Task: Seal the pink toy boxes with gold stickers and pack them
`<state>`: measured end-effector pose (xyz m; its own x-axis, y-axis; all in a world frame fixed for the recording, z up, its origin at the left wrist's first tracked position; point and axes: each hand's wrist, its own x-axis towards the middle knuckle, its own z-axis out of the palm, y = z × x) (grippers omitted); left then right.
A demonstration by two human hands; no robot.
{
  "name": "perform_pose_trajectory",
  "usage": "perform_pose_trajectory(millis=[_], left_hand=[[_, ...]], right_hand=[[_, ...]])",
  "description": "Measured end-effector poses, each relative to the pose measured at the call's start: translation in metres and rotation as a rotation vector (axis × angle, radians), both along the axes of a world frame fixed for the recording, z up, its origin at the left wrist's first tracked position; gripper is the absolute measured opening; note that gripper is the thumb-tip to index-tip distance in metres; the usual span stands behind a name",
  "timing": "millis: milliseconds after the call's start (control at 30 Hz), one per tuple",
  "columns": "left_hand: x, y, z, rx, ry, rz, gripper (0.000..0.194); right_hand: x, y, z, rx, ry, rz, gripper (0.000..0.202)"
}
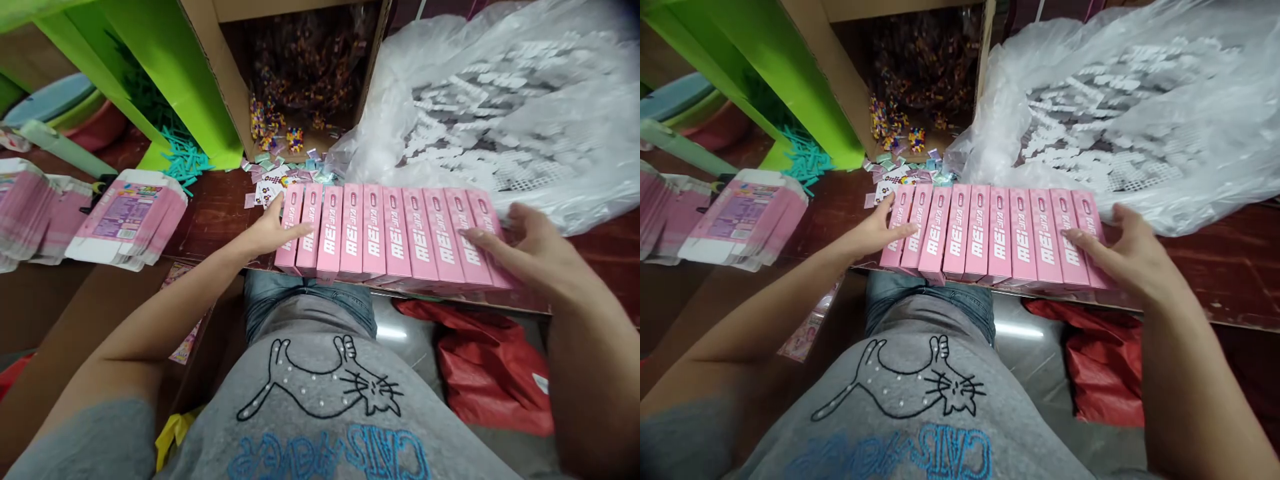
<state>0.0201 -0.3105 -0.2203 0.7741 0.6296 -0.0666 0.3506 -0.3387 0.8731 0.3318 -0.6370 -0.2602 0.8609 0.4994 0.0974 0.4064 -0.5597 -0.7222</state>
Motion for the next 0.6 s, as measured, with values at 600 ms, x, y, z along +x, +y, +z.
perform_pose_trajectory(millis=[600], left_hand=[[-0.006, 0.015, -0.024, -0.195, -0.285, -0.150, 0.130]], right_hand=[[-0.107, 0.099, -0.003, -0.022, -0.754, 1.114, 0.049]])
